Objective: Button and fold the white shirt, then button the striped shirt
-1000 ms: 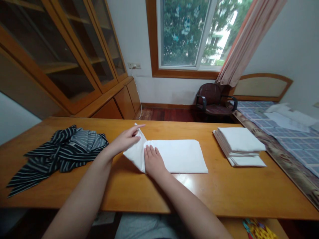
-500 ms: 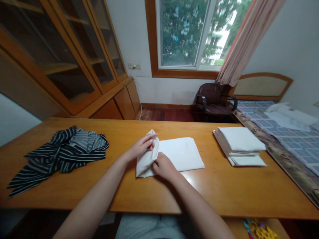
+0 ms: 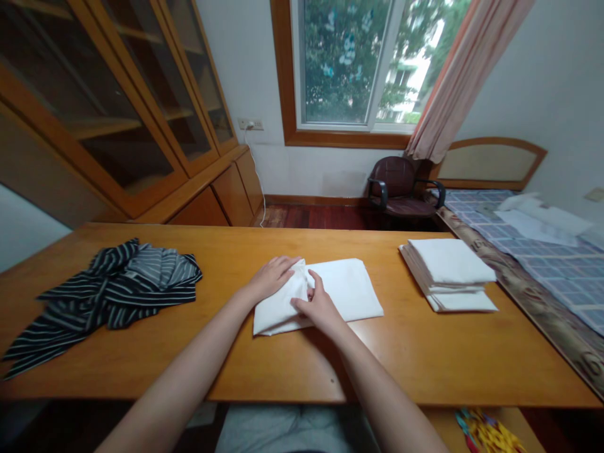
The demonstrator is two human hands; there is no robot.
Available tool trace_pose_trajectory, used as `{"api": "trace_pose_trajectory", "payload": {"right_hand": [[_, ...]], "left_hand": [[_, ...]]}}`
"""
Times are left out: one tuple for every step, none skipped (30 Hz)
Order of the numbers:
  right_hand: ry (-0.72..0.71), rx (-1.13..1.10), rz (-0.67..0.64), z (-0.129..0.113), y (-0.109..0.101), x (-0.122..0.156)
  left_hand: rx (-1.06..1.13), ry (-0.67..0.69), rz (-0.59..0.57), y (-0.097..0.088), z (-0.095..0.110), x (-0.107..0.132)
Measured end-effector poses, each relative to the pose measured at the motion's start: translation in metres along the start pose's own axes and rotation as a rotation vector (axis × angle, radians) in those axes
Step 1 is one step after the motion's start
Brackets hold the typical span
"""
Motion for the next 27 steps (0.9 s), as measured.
{"api": "trace_pose_trajectory", "payload": {"right_hand": [[-0.005, 0.04, 0.008, 0.003, -0.001, -0.001], [-0.009, 0.082, 0.014, 0.006, -0.002, -0.002], [-0.01, 0.126, 0.017, 0.009, -0.004, -0.002], [-0.005, 0.168, 0.019, 0.011, -0.006, -0.001], [0.005, 0.212, 0.02, 0.014, -0.008, 0.0], [0.013, 0.256, 0.018, 0.015, -0.01, 0.001], [0.018, 0.297, 0.01, 0.016, -0.01, 0.002], [0.02, 0.334, -0.001, 0.016, -0.01, 0.003], [0.02, 0.364, -0.011, 0.017, -0.009, 0.004], [0.018, 0.387, -0.019, 0.017, -0.008, 0.005], [0.017, 0.401, -0.024, 0.018, -0.008, 0.006], [0.017, 0.407, -0.027, 0.019, -0.008, 0.006], [0.019, 0.404, -0.029, 0.019, -0.008, 0.006], [0.021, 0.394, -0.034, 0.02, -0.008, 0.006], [0.023, 0.379, -0.04, 0.021, -0.007, 0.006], [0.022, 0.361, -0.049, 0.022, -0.007, 0.006], [0.021, 0.338, -0.059, 0.022, -0.007, 0.006], [0.019, 0.31, -0.07, 0.022, -0.007, 0.007], [0.015, 0.276, -0.082, 0.023, -0.007, 0.007], [0.012, 0.233, -0.095, 0.023, -0.006, 0.007], [0.009, 0.183, -0.107, 0.024, -0.006, 0.007], [0.007, 0.129, -0.118, 0.025, -0.006, 0.007], [0.008, 0.077, -0.126, 0.026, -0.005, 0.007], [0.011, 0.03, -0.131, 0.026, -0.005, 0.007], [0.015, -0.011, -0.134, 0.027, -0.006, 0.007], [0.021, -0.047, -0.133, 0.027, -0.006, 0.007], [0.03, -0.082, -0.131, 0.027, -0.007, 0.007]], "left_hand": [[-0.028, -0.045, -0.022, 0.002, -0.005, -0.003], [-0.047, -0.089, -0.041, 0.004, -0.011, -0.005], [-0.057, -0.128, -0.057, 0.005, -0.017, -0.006], [-0.061, -0.158, -0.072, 0.007, -0.023, -0.007], [-0.058, -0.178, -0.085, 0.009, -0.028, -0.009], [-0.048, -0.191, -0.094, 0.011, -0.032, -0.01], [-0.033, -0.2, -0.095, 0.013, -0.036, -0.011], [-0.006, -0.202, -0.083, 0.014, -0.041, -0.013], [0.028, -0.198, -0.063, 0.014, -0.044, -0.014], [0.064, -0.191, -0.038, 0.014, -0.048, -0.014], [0.098, -0.183, -0.012, 0.014, -0.051, -0.015], [0.126, -0.173, 0.01, 0.013, -0.054, -0.015], [0.146, -0.164, 0.029, 0.012, -0.057, -0.015], [0.159, -0.158, 0.042, 0.011, -0.059, -0.014], [0.169, -0.155, 0.055, 0.01, -0.061, -0.013], [0.179, -0.155, 0.073, 0.008, -0.063, -0.012], [0.187, -0.161, 0.095, 0.006, -0.064, -0.009], [0.191, -0.174, 0.122, 0.003, -0.065, -0.006], [0.19, -0.194, 0.161, 0.0, -0.066, -0.001], [0.182, -0.219, 0.216, -0.005, -0.065, 0.007], [0.17, -0.24, 0.282, -0.011, -0.063, 0.016], [0.156, -0.254, 0.354, -0.016, -0.059, 0.027], [0.141, -0.254, 0.424, -0.02, -0.052, 0.039], [0.131, -0.233, 0.467, -0.022, -0.043, 0.051], [0.13, -0.203, 0.487, -0.021, -0.033, 0.063], [0.127, -0.169, 0.476, -0.017, -0.022, 0.073], [0.118, -0.137, 0.45, -0.011, -0.011, 0.083]]}}
Point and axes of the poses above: each hand's wrist, its own x-axis away from the middle knuckle, its own y-axis out of the palm, z = x × y, the point moved 10 cm from there along -x, towards the middle knuckle, and after that the axes turned 14 degrees about -z, right-handed, at the moved point
